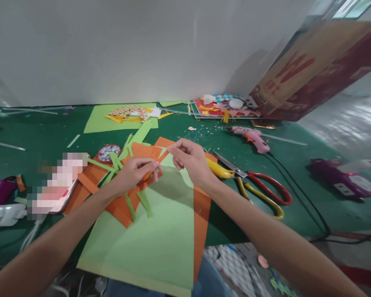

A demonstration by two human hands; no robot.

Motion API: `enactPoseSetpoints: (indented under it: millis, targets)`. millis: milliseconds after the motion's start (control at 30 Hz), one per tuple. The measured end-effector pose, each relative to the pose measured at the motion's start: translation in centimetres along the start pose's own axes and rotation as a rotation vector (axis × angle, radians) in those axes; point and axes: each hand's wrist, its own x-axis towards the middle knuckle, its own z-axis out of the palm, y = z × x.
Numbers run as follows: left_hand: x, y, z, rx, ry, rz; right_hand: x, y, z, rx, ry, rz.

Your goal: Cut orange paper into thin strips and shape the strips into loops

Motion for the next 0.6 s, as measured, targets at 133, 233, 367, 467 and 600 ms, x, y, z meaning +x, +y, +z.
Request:
enactPoseSetpoints:
  millis: [133, 233, 367, 467, 600]
  targets:
    - [0.22, -0.25, 0.08, -0.062, 0.020, 0.008, 0.04, 0.05, -0.01, -0.014, 0.034, -0.017]
    - [0.42, -0.66, 0.01, -0.098, 0.038, 0.037, 0.19, -0.10, -0.21, 0.013, 0.072, -0.028]
    - [0.53, -0.99, -0.12, -0.082, 0.047, 0.036, 0.51, -0.17, -0.60, 0.040, 0.113, -0.037]
    - [0.53, -0.90, -0.12, -0.033, 0.072, 0.062, 0.64, -0.07, -0.70, 0.052, 0.130, -0.037]
    - [0.46, -0.52, -0.05, 0.036, 0.114, 0.103, 0.66, -0.01, -0.65, 0.073, 0.143, -0.030]
